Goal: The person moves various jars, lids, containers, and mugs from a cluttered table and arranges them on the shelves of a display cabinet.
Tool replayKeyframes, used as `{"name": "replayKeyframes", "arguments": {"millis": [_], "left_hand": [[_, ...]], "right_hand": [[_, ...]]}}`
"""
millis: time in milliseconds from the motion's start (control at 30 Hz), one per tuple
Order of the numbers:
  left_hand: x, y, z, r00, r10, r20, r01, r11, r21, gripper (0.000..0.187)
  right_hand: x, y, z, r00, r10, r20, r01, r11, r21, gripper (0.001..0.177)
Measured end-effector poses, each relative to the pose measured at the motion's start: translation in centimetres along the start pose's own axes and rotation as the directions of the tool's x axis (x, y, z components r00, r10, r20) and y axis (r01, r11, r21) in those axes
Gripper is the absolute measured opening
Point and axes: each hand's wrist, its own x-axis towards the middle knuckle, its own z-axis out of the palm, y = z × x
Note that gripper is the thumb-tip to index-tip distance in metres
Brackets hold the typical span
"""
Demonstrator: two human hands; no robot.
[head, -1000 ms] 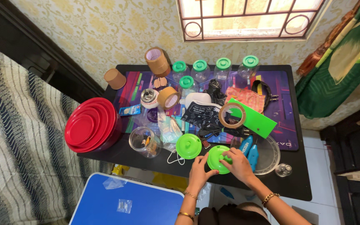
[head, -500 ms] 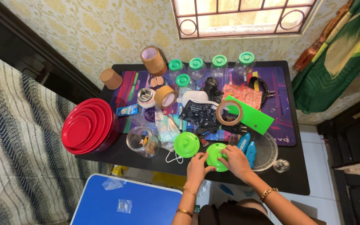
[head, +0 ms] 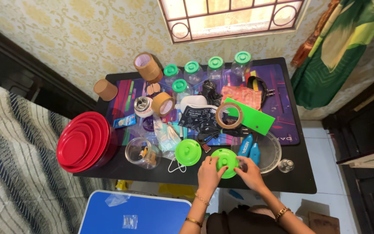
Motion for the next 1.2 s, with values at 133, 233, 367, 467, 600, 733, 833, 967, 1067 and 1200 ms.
{"name": "replayKeyframes", "arguments": {"millis": [133,233,367,467,600,733,833,967,1067,1200], "left_hand": [[1.0,0.5,0.2,0.997,0.08,-0.001,-0.08,0.997,-0.003,0.04],[1.6,0.1,0.7,0.988,0.151,0.015,-0.152,0.987,0.047,0.033],[2.4,-1.5,1.3,0.961,0.272,0.039,-0.275,0.954,0.121,0.029],[3.1,-2.3,1.8,0.925,0.373,0.077,-0.381,0.908,0.177,0.03],[3.5,-2.4,2.0,0.898,0.413,0.153,-0.44,0.859,0.262,0.028],[3.6,-2.4,1.5,0.898,0.427,0.11,-0.441,0.86,0.259,0.036],[3.4,-2.2,1.2,0.914,0.394,0.096,-0.406,0.892,0.2,0.038],[3.3,-2.6,0.2,0.907,0.415,-0.067,-0.414,0.91,0.024,0.041],[4.1,-4.3,-1.9,0.971,0.215,-0.107,-0.21,0.976,0.058,0.054],[5.0,-6.5,-4.2,0.987,-0.154,-0.04,0.159,0.97,0.184,0.107]], "right_hand": [[-0.8,2.0,0.6,0.987,0.15,0.065,-0.156,0.983,0.101,0.055],[-0.8,2.6,0.9,0.987,0.146,0.064,-0.153,0.982,0.111,0.054],[-1.2,2.7,0.9,0.979,0.187,0.082,-0.195,0.975,0.102,0.051],[-1.3,3.4,1.1,0.981,0.175,0.084,-0.184,0.977,0.107,0.04],[-1.3,5.5,2.1,0.975,0.175,0.139,-0.208,0.939,0.273,0.024],[-1.2,6.5,3.0,0.964,0.239,0.113,-0.264,0.899,0.349,0.024],[-1.1,6.4,2.7,0.943,0.317,0.103,-0.333,0.879,0.342,0.028],[-0.8,6.5,2.5,0.946,0.307,0.105,-0.324,0.886,0.332,0.029],[-0.2,6.5,2.3,0.942,0.315,0.112,-0.334,0.873,0.354,0.024],[1.0,5.7,2.1,0.911,0.394,0.121,-0.41,0.831,0.377,0.023]]}}
